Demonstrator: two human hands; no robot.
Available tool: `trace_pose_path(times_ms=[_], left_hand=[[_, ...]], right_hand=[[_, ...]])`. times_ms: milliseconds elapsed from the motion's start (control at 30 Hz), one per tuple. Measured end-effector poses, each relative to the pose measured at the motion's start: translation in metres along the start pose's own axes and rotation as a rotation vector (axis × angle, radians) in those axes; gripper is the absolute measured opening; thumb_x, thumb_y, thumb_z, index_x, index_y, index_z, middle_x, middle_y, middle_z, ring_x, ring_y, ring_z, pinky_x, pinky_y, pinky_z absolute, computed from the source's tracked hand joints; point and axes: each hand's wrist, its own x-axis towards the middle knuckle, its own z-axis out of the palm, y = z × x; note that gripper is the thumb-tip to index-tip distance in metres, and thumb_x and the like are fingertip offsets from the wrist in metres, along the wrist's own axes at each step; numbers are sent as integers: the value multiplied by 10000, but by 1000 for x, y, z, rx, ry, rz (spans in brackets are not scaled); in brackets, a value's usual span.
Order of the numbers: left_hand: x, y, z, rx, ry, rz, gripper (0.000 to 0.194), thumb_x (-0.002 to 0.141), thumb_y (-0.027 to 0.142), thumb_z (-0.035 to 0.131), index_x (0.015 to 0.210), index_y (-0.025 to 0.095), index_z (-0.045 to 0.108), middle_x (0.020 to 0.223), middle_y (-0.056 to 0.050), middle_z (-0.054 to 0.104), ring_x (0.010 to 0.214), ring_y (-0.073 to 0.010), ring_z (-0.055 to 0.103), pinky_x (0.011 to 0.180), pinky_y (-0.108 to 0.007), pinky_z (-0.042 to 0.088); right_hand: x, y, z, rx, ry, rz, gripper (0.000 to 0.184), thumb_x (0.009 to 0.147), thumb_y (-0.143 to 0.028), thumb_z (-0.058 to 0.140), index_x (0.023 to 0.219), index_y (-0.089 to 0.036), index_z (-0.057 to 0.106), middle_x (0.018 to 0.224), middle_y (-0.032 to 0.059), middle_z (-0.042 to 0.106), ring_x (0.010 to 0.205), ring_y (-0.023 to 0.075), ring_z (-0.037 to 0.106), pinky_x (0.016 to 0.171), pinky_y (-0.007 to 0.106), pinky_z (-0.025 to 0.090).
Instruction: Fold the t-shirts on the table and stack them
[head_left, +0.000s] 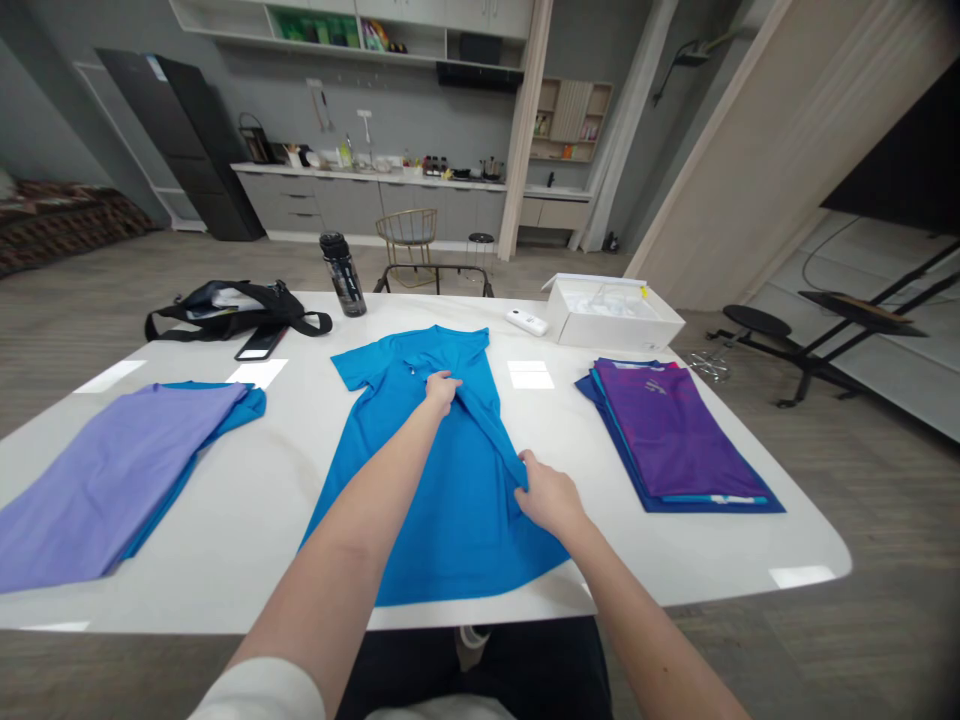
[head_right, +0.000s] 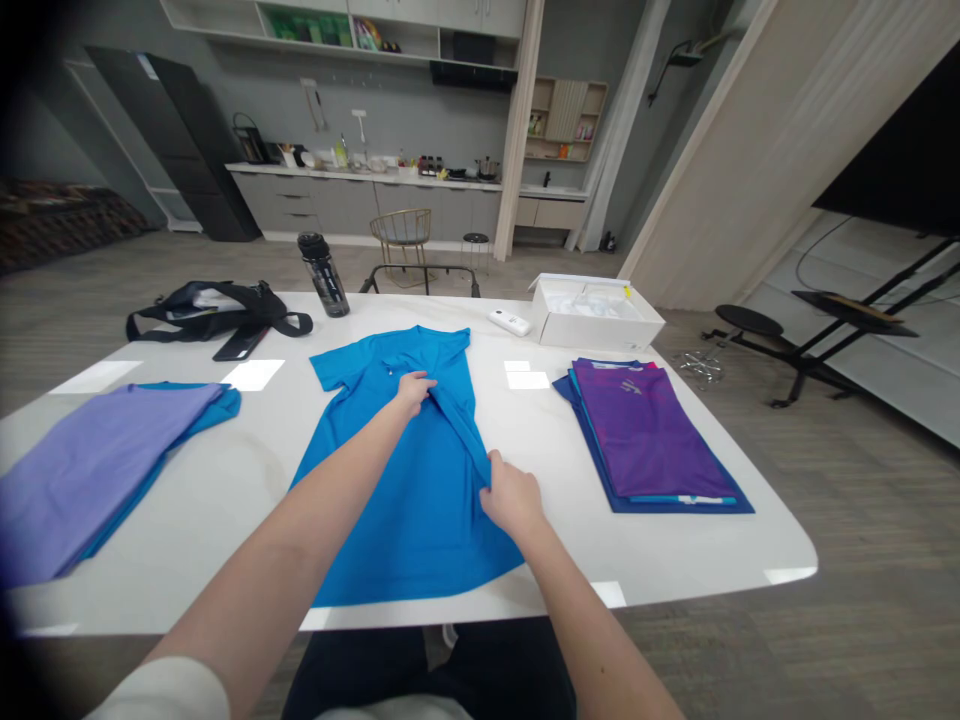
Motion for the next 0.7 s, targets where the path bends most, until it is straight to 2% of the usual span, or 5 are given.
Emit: trace_pose_path(times_ms=[167, 367, 433, 567, 700], left_hand=[[1, 1, 2, -130, 82, -124, 768, 849, 215, 654, 1553, 173, 351, 1396, -197, 598, 1136, -273, 674, 789, -348, 598], [-7, 4, 4, -223, 17, -99, 882, 847, 133, 623, 1610, 240, 193, 1545, -161, 454, 1108, -227, 676, 729, -277, 603], [-9, 5, 5, -224, -3, -87, 925, 821, 121, 649, 1612, 260, 190, 1584, -152, 400, 1114, -231, 670, 725, -276, 606], [-10, 4, 5, -209, -22, -71, 958, 787, 92, 662, 1612, 260, 203, 1589, -152, 383, 1134, -248, 656, 767, -309, 614], [-2, 1, -2, -153, -12, 8, 915, 767, 73, 663, 1589, 234, 296, 1574, -127, 408, 1280, -275, 570, 965, -370, 566]], right_hand=[[-45, 20, 13, -17, 15, 60, 576, 846, -151, 511, 1411, -211, 421, 1084, 109, 701, 839, 258, 708, 703, 321, 418], [-77, 24, 27, 96, 103, 6, 657, 843, -101, 479, 1475, -247, 375, 1208, 107, 604, 785, 215, 677, 627, 299, 425], [-81, 24, 33, 138, 151, 3, 579, 857, -84, 459, 1417, -233, 451, 1177, 104, 595, 791, 212, 669, 645, 303, 454], [-84, 26, 40, 294, 279, -48, 372, 942, -111, 401, 1263, -196, 568, 1090, 105, 621, 946, 241, 664, 833, 351, 515], [-92, 17, 30, 467, 374, -151, 269, 1019, -235, 422, 1206, -227, 616, 1028, 91, 664, 949, 235, 665, 872, 380, 527]])
